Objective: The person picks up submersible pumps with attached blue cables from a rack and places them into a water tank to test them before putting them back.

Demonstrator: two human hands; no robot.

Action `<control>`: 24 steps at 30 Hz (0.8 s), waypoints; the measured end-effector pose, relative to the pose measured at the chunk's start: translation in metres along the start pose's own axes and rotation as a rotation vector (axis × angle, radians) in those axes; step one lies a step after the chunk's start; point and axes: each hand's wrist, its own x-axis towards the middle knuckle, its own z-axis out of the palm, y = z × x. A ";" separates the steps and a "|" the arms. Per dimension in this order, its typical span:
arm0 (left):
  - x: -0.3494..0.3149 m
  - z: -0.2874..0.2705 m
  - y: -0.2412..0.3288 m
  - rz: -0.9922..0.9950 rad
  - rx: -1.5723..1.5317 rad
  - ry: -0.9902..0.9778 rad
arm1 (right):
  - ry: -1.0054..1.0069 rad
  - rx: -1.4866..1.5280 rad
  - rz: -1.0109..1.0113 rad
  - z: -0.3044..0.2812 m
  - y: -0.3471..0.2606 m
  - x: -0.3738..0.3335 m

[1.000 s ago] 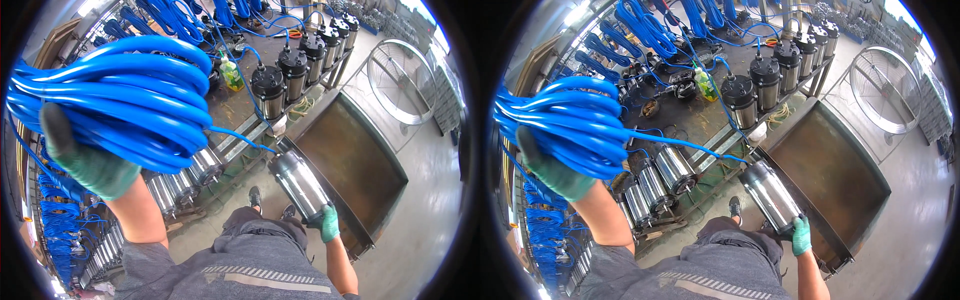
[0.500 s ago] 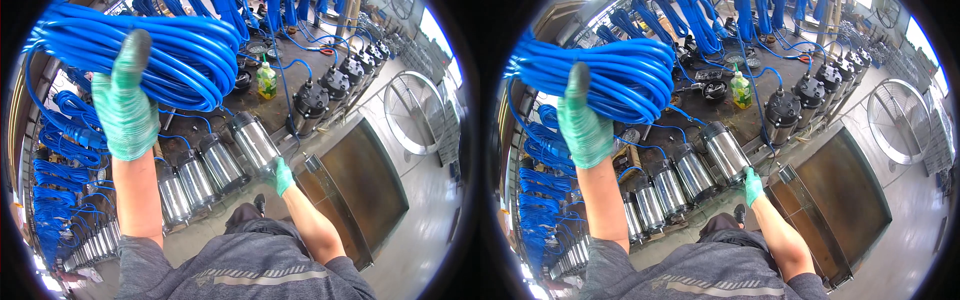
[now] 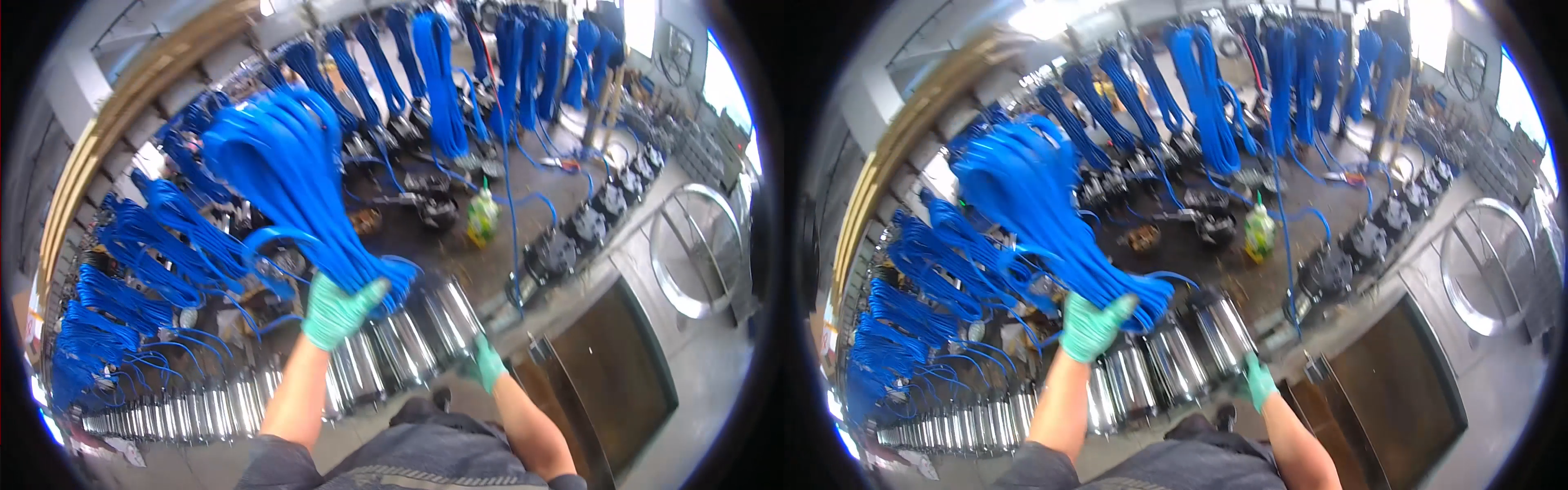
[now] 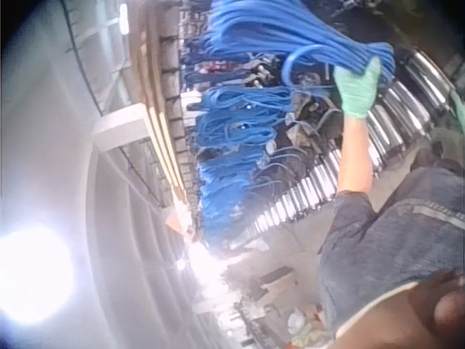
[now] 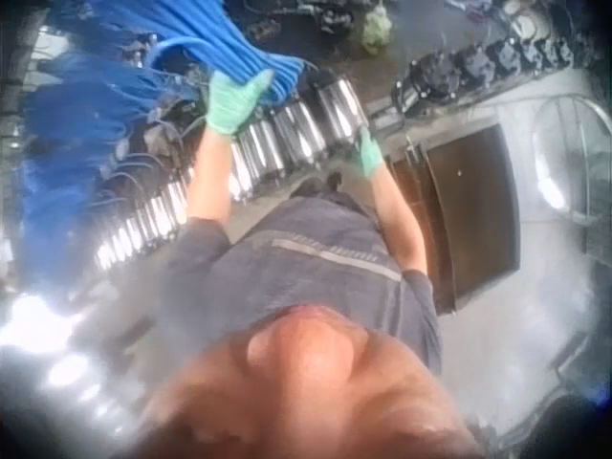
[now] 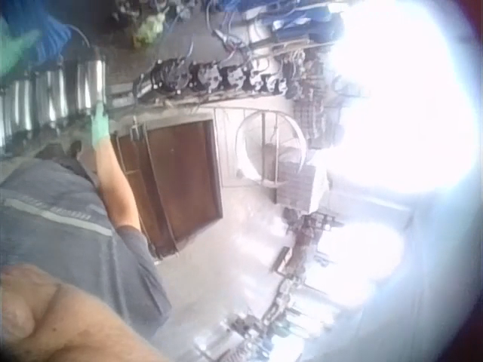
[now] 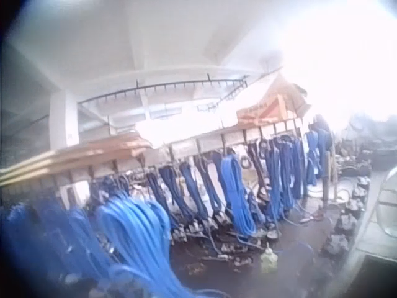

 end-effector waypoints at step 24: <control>0.140 -0.070 -0.050 0.200 0.067 0.153 | 0.162 0.099 -0.029 -0.121 0.038 -0.122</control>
